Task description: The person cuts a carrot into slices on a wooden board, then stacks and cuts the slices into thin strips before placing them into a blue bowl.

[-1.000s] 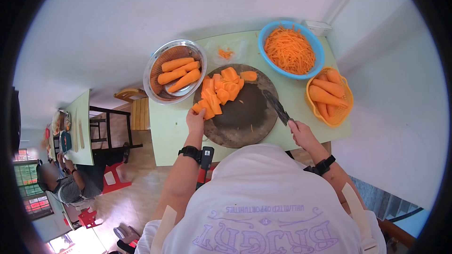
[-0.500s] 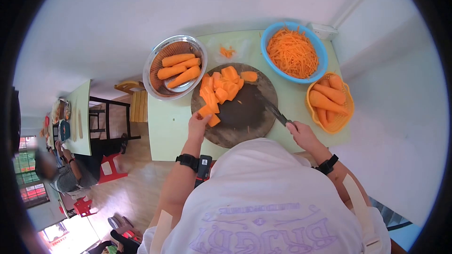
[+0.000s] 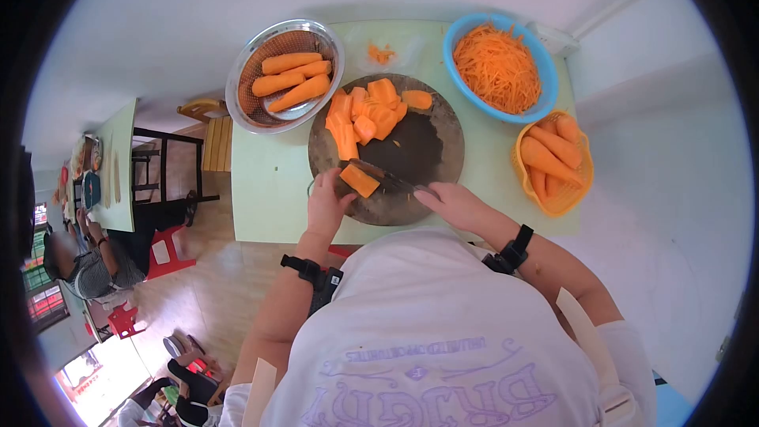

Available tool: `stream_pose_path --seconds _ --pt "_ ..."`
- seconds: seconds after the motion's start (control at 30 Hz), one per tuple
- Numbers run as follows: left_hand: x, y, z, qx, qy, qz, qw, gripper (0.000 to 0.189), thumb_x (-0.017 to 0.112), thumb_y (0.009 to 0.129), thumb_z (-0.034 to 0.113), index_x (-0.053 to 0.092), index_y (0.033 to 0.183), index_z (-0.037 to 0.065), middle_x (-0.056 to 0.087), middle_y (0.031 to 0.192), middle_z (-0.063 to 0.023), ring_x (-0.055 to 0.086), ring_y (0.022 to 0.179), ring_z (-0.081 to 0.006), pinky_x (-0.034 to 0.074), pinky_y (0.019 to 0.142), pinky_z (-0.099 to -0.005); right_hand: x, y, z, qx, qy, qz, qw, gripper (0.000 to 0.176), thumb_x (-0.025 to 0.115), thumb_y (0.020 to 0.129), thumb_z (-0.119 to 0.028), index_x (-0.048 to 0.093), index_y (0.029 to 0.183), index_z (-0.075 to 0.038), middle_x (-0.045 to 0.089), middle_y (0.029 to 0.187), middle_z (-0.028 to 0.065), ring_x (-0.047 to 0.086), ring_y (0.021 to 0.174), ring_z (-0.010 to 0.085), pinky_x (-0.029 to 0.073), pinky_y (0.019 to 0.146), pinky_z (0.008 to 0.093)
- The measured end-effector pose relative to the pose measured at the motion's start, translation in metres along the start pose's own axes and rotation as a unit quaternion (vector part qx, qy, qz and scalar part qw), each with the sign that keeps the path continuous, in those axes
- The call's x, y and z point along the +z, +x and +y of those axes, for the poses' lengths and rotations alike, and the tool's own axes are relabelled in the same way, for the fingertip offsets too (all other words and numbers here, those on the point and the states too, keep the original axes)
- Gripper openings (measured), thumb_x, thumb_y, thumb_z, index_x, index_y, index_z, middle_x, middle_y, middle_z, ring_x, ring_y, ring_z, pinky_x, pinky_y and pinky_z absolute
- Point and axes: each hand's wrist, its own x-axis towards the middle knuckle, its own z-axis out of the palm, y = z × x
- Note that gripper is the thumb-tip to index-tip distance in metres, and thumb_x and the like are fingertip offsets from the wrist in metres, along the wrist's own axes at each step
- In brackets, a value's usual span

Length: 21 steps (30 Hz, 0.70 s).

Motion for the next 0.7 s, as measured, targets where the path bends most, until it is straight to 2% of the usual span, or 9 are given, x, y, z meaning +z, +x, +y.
stream_pose_path --seconds 0.03,0.1,0.23,0.33,0.4,0.5,0.7 --pt "0.003 -0.002 -0.006 -0.001 -0.001 -0.002 1.0 0.055 0.08 0.074 0.013 0.053 0.121 0.005 0.061 0.102 -0.0126 0.063 0.091 -0.0302 0.053 0.079 -0.0399 0.003 0.004 0.002 -0.013 -0.008 0.007 1.0 0.053 0.047 0.099 -0.045 0.059 0.089 0.005 0.061 0.083 0.0253 0.058 0.078 0.0409 0.046 0.073 0.0453" --pt "0.01 -0.002 -0.013 0.143 0.011 0.004 0.99 0.046 0.078 0.073 0.011 0.057 0.114 0.009 0.058 0.106 -0.0113 0.06 0.096 -0.0327 0.052 0.079 -0.0416 0.008 0.01 0.005 -0.024 -0.018 0.013 0.999 0.053 0.047 0.099 -0.045 0.059 0.09 0.005 0.061 0.083 0.0253 0.059 0.079 0.0412 0.046 0.074 0.0455" --pt "0.026 0.007 -0.011 0.112 -0.011 0.0 0.994 0.038 0.076 0.073 0.011 0.061 0.107 0.008 0.056 0.103 -0.0099 0.057 0.1 -0.0315 0.05 0.085 -0.0414 0.016 0.014 0.007 -0.022 -0.05 0.013 0.998 0.052 0.047 0.099 -0.045 0.059 0.091 0.004 0.062 0.086 0.026 0.059 0.082 0.0429 0.046 0.075 0.0465" --pt "0.034 0.008 -0.011 0.132 -0.032 0.015 0.991 0.033 0.076 0.073 0.011 0.063 0.102 0.008 0.055 0.098 -0.0095 0.057 0.096 -0.031 0.05 0.084 -0.0411 0.018 0.014 0.01 -0.032 -0.051 0.015 0.998 0.05 0.047 0.099 -0.045 0.059 0.091 0.004 0.062 0.085 0.0258 0.059 0.083 0.043 0.047 0.075 0.0466" --pt "0.032 0.009 -0.014 0.162 -0.032 0.034 0.986 0.028 0.077 0.073 0.013 0.064 0.098 0.01 0.057 0.099 -0.0096 0.059 0.092 -0.0315 0.051 0.078 -0.041 0.017 0.016 0.011 -0.037 -0.047 0.015 0.998 0.05 0.048 0.099 -0.044 0.059 0.092 0.004 0.062 0.085 0.0255 0.06 0.083 0.0428 0.047 0.075 0.0465" --pt "0.028 0.01 -0.015 0.198 -0.011 0.015 0.98 0.028 0.077 0.072 0.014 0.065 0.097 0.01 0.056 0.098 -0.0088 0.058 0.092 -0.03 0.051 0.078 -0.0402 0.014 0.016 0.012 -0.041 -0.041 0.013 0.998 0.049 0.048 0.099 -0.044 0.06 0.093 0.003 0.063 0.084 0.0249 0.06 0.083 0.0421 0.047 0.075 0.0461" --pt "0.042 0.02 -0.002 0.195 -0.011 0.042 0.98 0.027 0.077 0.072 0.015 0.065 0.096 0.011 0.056 0.099 -0.0082 0.057 0.095 -0.03 0.05 0.08 -0.0406 -0.009 0.024 0.001 -0.027 -0.07 0.009 0.997 0.049 0.048 0.099 -0.045 0.062 0.091 0.002 0.063 0.083 0.0239 0.06 0.08 0.0405 0.047 0.073 0.0445"
